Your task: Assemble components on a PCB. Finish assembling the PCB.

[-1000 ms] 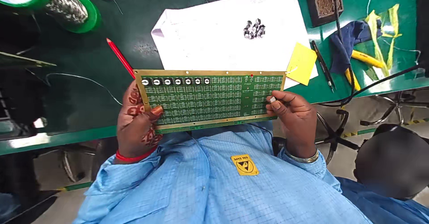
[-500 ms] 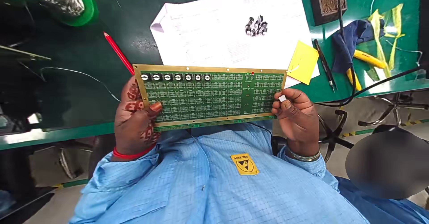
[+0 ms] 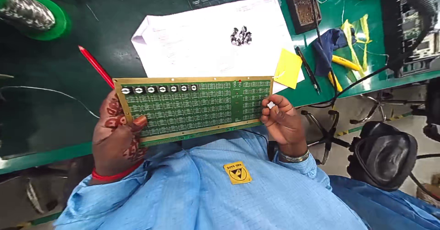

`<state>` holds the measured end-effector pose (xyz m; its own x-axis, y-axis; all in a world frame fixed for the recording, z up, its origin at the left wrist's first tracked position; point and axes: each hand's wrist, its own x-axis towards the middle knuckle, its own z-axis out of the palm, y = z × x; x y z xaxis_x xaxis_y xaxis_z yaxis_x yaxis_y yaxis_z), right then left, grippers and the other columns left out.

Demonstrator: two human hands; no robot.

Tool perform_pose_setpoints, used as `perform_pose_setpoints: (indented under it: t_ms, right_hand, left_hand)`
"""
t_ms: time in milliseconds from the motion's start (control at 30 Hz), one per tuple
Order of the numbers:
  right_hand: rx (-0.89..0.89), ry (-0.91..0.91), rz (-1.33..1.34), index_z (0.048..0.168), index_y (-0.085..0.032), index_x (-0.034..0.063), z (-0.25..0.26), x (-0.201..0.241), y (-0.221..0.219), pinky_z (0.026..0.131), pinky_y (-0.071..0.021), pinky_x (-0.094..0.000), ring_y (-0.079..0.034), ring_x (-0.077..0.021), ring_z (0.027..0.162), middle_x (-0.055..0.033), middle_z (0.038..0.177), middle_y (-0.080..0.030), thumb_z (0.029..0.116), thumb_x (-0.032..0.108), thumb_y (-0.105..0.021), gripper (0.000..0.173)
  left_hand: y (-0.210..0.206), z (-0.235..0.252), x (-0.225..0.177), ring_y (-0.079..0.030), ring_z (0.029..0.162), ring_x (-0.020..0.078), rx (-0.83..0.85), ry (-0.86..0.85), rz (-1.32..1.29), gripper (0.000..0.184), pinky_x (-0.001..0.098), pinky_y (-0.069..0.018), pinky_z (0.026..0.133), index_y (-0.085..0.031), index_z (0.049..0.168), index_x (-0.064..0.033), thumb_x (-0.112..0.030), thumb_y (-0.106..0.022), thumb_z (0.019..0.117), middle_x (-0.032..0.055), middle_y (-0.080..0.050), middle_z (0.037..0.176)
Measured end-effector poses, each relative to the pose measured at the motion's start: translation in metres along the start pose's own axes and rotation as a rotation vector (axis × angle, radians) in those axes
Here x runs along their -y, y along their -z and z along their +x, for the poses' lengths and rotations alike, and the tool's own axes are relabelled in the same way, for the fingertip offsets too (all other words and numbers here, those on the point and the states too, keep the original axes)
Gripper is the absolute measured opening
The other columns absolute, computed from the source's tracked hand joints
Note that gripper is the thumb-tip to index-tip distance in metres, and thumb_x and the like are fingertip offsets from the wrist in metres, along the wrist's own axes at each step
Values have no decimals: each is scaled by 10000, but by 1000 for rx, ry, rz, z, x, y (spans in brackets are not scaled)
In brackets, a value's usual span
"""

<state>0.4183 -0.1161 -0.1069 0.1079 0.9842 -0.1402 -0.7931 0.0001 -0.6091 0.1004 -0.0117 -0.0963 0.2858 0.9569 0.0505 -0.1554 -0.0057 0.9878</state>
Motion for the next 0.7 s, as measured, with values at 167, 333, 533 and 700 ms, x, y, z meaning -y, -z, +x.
perform_pose_setpoints:
  t_ms: [167,333,533,700]
  right_hand:
    - [-17,-24,44,1122,-756,77,1,-1,-1,838,-613,-270,-738,-132,872,-93,1046,-757,938,10,-681,210]
    - [-15,-7,42,1126,-753,54,1,-1,-3,851,-613,-276,-741,-140,893,-108,1072,-754,939,-9,-673,213]
    - [-21,12,50,1122,-753,39,2,-2,-3,857,-611,-275,-742,-147,914,-118,1091,-753,934,-23,-674,213]
    - [-52,15,66,1113,-751,28,2,-2,-5,856,-616,-279,-747,-155,906,-122,1093,-754,938,-41,-655,211]
  left_hand:
    - [-1,1,-1,-672,1070,28,7,5,1,533,219,-560,940,-464,1394,-128,32,-482,887,-125,-694,1186]
    - [-2,0,-1,-676,1067,36,-1,15,-19,522,226,-566,937,-454,1390,-128,25,-489,892,-120,-693,1184]
    - [-1,0,0,-673,1071,34,-3,14,-6,521,228,-567,935,-460,1390,-131,22,-485,893,-122,-689,1190]
    - [-1,0,1,-673,1071,33,-3,15,-13,528,227,-566,939,-446,1400,-130,33,-475,898,-123,-686,1198]
